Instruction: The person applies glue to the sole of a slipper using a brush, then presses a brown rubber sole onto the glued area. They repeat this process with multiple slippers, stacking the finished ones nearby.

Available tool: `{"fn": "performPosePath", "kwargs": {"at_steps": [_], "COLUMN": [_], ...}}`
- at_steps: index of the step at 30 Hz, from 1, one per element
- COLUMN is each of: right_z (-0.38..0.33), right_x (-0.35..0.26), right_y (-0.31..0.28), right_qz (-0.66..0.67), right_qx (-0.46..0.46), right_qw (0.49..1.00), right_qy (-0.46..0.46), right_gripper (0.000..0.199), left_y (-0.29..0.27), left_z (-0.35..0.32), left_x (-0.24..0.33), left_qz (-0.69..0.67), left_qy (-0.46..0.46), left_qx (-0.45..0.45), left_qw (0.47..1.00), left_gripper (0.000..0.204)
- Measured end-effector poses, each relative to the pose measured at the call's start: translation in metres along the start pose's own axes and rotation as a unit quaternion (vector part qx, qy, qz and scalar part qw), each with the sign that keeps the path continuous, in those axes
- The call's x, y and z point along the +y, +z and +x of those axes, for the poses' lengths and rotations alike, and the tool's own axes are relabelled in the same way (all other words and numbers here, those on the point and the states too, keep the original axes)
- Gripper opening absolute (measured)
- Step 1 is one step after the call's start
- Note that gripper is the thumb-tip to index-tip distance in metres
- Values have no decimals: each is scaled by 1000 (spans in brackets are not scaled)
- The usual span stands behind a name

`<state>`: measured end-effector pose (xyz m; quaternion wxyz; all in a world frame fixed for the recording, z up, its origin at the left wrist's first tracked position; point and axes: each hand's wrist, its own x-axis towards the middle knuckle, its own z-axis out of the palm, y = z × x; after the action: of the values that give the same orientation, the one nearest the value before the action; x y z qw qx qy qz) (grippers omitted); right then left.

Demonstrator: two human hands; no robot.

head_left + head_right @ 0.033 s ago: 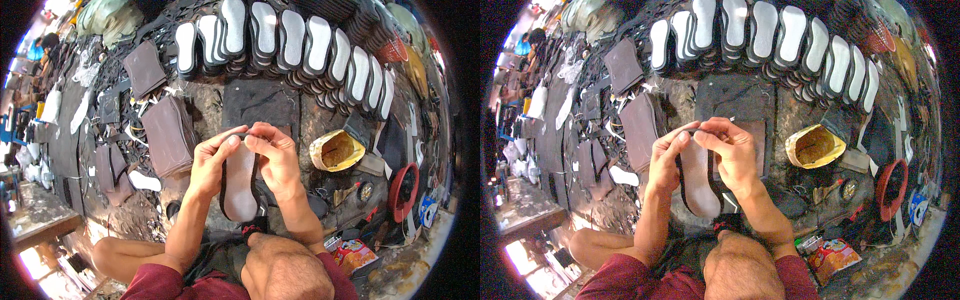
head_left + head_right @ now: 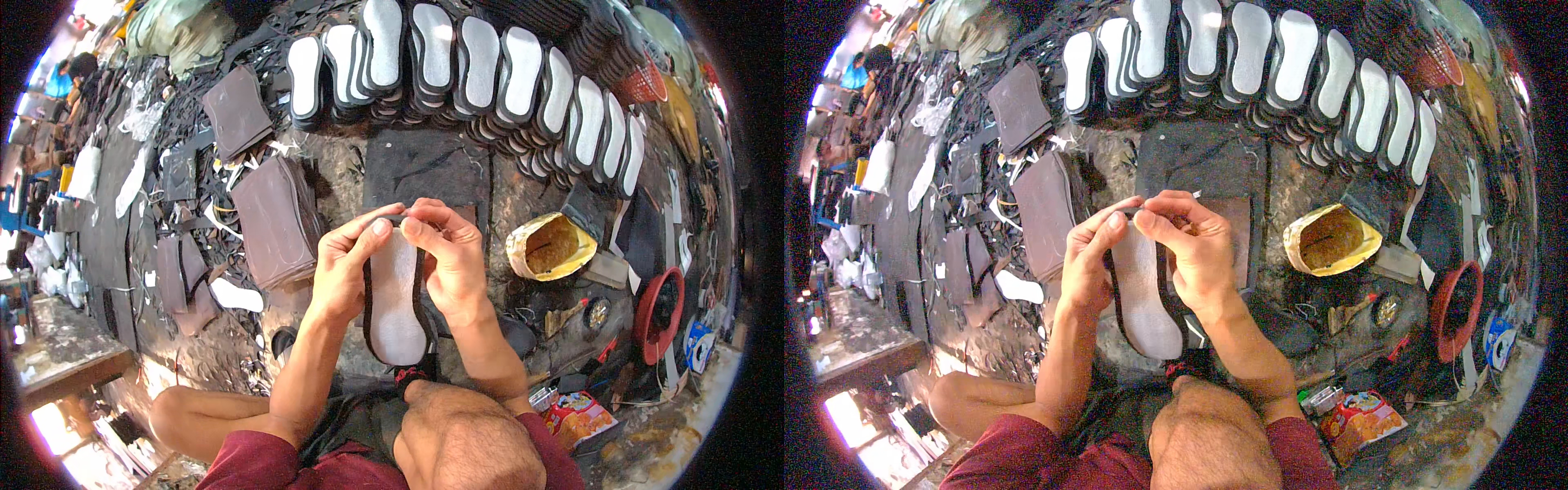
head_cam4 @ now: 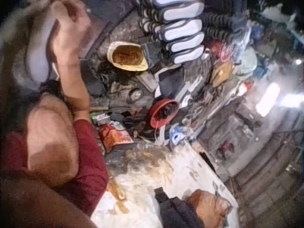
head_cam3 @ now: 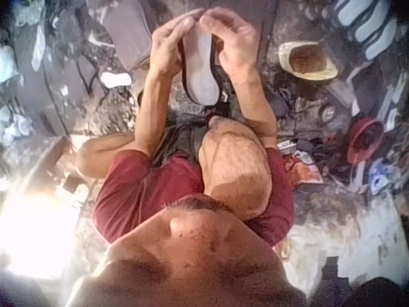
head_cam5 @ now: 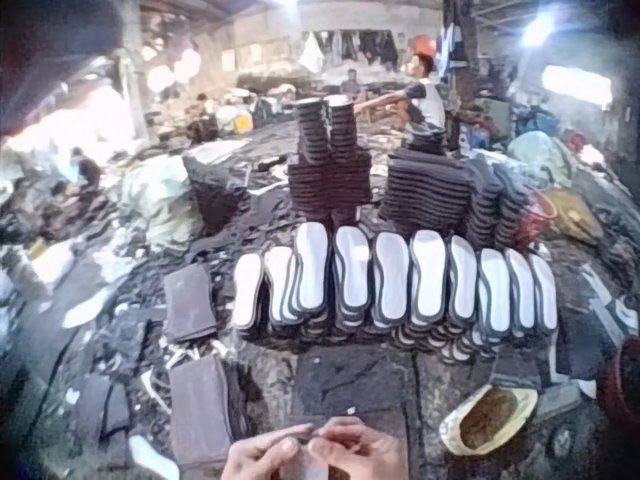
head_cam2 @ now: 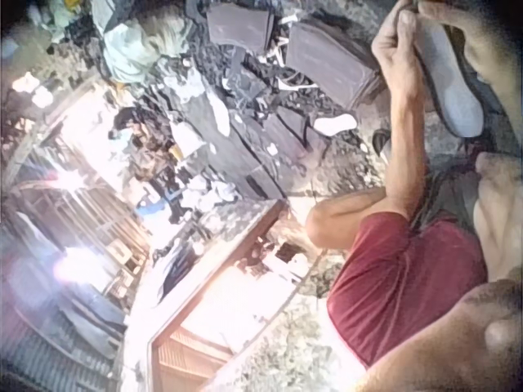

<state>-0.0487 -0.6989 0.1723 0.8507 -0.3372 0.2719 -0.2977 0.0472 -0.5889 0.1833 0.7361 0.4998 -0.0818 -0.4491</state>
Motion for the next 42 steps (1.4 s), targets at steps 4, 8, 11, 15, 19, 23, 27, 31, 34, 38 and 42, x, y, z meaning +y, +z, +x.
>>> {"fn": "performPosePath", "kwargs": {"at_steps": [4, 8, 11, 15, 19, 23, 27, 31, 34, 38, 42], "right_z": [6, 12, 8, 8, 24, 25, -43, -50, -37, -29, -46], "right_x": [0, 5, 1, 3, 1, -24, -35, -27, -50, -85, -82], "right_y": [9, 1, 7, 4, -2, -25, -57, -101, -105, -105, -128], "right_qz": [-107, -266, -281, -278, -52, -348, -580, -663, -609, -601, -611], "right_qx": [4, -39, -16, 10, 57, 82, -270, -251, -195, -105, -140], "right_qw": [987, 933, 930, 940, 996, 896, 715, 543, 603, 633, 632], "right_qy": [-118, -238, -237, -198, 51, -264, -281, -450, -476, -475, -455], "right_gripper": [19, 16, 12, 15, 24, 51, 70, 33, 21, 25, 29], "left_y": [5, 9, 5, 2, -3, -28, -57, -43, -46, -52, -51], "left_z": [3, 3, 8, 7, 7, 30, 54, 55, 56, 41, 36], "left_x": [-5, 7, 7, 16, 2, 1, 4, -7, -54, -107, -94], "left_qz": [-17, -40, -175, -233, -75, -269, -327, -360, -299, -288, -248], "left_qy": [10, -37, -118, -105, -92, -97, -89, -104, -68, -106, -109], "left_qx": [88, 111, 114, 8, 30, 119, 190, 172, 70, -62, -44], "left_qw": [996, 992, 971, 967, 992, 951, 922, 911, 949, 950, 962], "left_gripper": [26, 32, 39, 45, 48, 46, 35, 37, 54, 73, 79]}}
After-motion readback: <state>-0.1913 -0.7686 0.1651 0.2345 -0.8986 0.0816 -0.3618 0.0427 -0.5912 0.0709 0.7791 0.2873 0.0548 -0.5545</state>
